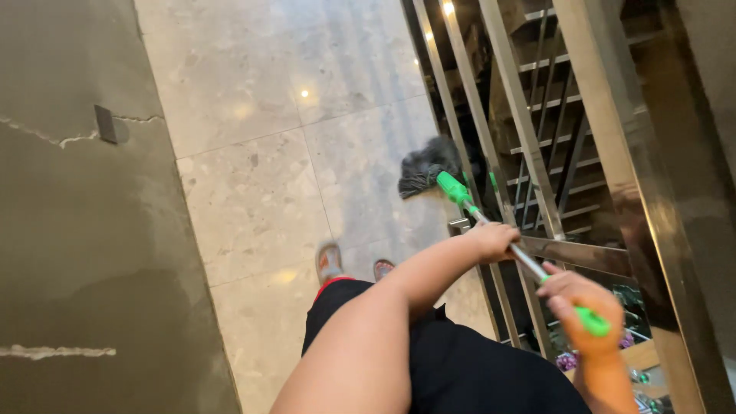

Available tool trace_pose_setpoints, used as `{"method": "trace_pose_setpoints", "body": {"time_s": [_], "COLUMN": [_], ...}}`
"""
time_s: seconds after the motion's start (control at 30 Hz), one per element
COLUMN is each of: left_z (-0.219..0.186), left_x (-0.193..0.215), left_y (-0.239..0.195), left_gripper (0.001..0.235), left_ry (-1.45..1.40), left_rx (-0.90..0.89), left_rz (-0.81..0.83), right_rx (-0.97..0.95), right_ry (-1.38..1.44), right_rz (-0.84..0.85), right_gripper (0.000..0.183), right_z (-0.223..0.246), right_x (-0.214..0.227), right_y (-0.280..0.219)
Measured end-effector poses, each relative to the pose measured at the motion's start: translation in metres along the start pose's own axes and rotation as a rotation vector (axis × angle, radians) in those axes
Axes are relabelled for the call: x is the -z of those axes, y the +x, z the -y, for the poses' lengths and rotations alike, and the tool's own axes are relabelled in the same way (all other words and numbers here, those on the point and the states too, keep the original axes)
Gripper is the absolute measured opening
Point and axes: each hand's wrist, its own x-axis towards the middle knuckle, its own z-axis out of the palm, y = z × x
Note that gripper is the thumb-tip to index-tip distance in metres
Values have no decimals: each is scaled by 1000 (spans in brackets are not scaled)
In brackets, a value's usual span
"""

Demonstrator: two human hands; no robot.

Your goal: The person mops a tiled floor using a green-handled mop, moving from a hallway past a metal gate and potted plant into a storage area with shelves and boxes. The person continues mopping along walls and around obstacles, maintaining a consistent back-and-forth motion.

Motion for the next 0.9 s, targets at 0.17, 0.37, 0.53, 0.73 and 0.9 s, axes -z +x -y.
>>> {"method": "trace_pose_setpoints", "body": {"time_s": [0.17, 0.37, 0.53, 0.73, 0.9], "left_z": [2, 21, 108, 177, 217], "left_x": [24, 92, 82, 58, 28], "left_y": [-19, -109, -240, -443, -473], "left_gripper": [35, 29, 35, 33, 35], "left_ry": [14, -29, 17, 58, 149], "left_rx": [71, 358, 553, 903, 1145], "left_rz": [-46, -94, -221, -476, -296], "right_rx": [7, 41, 48, -136, 19], "right_ry": [163, 328, 509, 510, 485], "right_rz": [63, 241, 368, 720, 740], "right_gripper": [29, 28, 26, 15, 10], "right_z": [-4, -6, -31, -65, -63], "right_x": [11, -37, -151, -326, -347], "right_y": [24, 84, 87, 3, -26]}}
